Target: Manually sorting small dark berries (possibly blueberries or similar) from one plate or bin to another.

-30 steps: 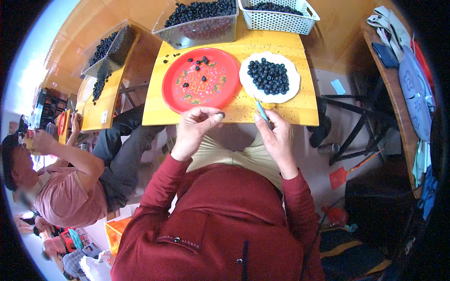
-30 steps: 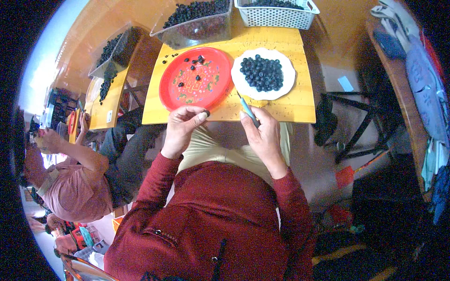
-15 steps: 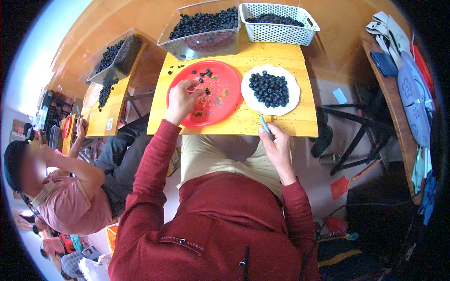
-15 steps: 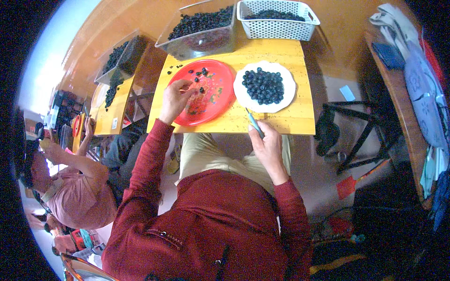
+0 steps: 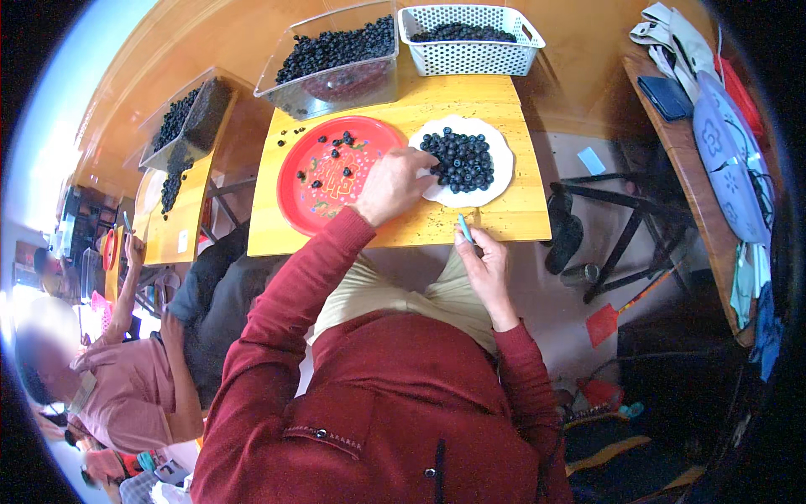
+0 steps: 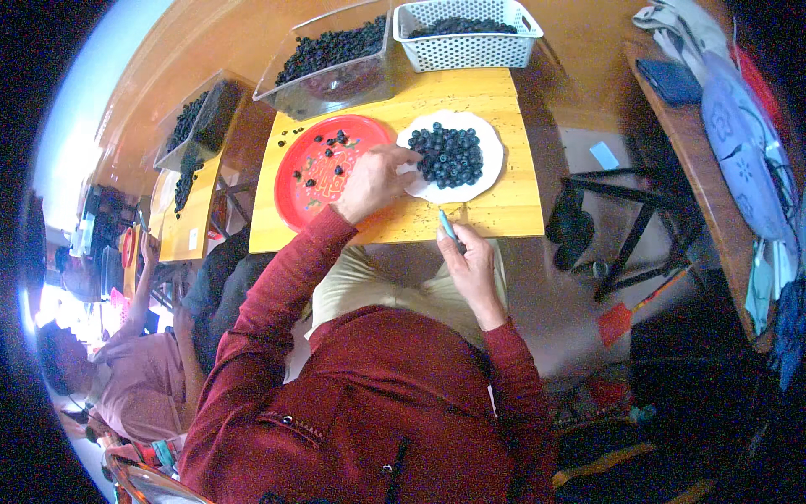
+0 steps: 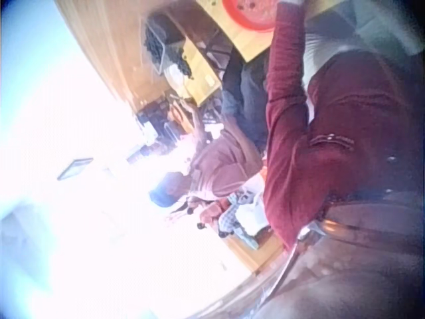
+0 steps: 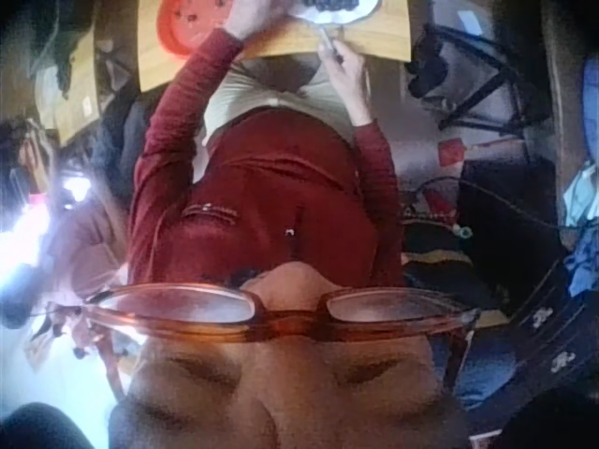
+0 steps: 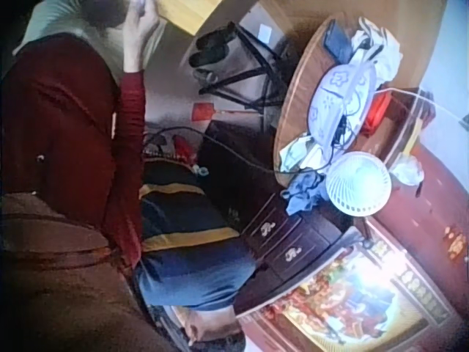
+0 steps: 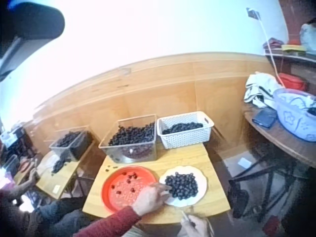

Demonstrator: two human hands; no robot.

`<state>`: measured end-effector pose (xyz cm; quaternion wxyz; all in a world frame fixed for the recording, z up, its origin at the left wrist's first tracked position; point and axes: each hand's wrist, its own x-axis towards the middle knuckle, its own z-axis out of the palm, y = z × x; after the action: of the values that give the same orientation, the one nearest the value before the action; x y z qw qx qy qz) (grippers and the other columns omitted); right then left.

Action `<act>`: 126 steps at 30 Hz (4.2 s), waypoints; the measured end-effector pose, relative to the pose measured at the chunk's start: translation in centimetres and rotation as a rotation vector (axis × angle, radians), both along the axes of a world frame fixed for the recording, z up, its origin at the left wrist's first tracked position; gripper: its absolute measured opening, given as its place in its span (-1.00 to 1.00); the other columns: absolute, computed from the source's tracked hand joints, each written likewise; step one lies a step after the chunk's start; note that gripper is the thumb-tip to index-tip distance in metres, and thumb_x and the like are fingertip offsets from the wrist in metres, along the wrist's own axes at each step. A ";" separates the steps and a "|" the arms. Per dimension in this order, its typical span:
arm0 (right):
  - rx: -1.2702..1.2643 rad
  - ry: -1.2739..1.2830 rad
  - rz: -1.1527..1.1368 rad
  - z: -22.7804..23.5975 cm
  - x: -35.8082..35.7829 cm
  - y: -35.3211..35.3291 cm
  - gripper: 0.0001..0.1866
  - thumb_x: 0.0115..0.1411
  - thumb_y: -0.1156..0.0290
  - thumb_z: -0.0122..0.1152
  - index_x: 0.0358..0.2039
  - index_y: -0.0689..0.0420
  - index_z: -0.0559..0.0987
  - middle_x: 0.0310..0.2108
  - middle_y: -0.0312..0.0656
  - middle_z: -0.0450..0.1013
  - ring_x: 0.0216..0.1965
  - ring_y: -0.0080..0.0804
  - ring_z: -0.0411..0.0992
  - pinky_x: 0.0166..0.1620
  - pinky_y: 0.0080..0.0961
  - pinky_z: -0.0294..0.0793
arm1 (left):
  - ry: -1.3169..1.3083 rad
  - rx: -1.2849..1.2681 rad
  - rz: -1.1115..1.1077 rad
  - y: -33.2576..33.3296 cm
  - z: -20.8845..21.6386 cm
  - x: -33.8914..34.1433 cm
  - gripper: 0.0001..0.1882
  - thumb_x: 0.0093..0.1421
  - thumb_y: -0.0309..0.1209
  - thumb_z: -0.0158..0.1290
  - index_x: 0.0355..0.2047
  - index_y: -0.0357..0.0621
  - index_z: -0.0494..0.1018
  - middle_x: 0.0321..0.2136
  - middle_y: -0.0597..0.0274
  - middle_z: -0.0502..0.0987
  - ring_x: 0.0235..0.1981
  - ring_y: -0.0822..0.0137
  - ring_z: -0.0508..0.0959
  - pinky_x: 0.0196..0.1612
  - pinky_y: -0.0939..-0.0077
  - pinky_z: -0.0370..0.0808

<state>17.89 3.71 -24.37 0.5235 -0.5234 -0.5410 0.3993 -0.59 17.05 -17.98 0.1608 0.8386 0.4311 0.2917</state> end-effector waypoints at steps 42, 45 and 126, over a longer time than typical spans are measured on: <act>0.247 0.008 0.034 5.9 -2.6 1.2 -0.76 0.26 0.45 0.24 -0.09 0.26 0.61 -0.32 -0.26 0.48 -0.35 -0.59 0.41 -0.27 -0.61 0.41 | -1.258 -1.094 -0.168 -8.5 -0.2 -1.0 -0.77 0.29 -0.50 0.10 -0.04 -0.21 0.52 -0.20 0.22 0.61 -0.24 0.43 0.60 -0.13 0.50 0.61; 0.226 0.030 0.056 5.9 -3.3 1.2 -0.77 0.26 0.46 0.25 -0.10 0.25 0.61 -0.32 -0.27 0.49 -0.34 -0.60 0.43 -0.26 -0.62 0.43 | -1.289 -1.103 -0.182 -8.9 -0.4 -1.9 -0.81 0.30 -0.51 0.08 -0.08 -0.20 0.51 -0.20 0.25 0.59 -0.23 0.44 0.60 -0.12 0.48 0.62; 0.248 -0.202 0.289 7.0 -3.1 -2.6 -0.68 0.33 0.30 0.17 -0.08 0.33 0.57 -0.25 0.01 0.55 -0.24 -0.16 0.57 -0.20 -0.39 0.53 | -1.637 -1.234 -0.233 -13.8 -2.1 -3.8 -0.87 0.29 -0.51 0.10 -0.16 -0.15 0.53 -0.24 0.22 0.61 -0.23 0.38 0.61 -0.08 0.44 0.60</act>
<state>14.78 1.15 -17.39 0.4640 -0.4093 -0.7052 0.3462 -4.43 3.24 -20.09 0.8346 0.1913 0.1805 0.4840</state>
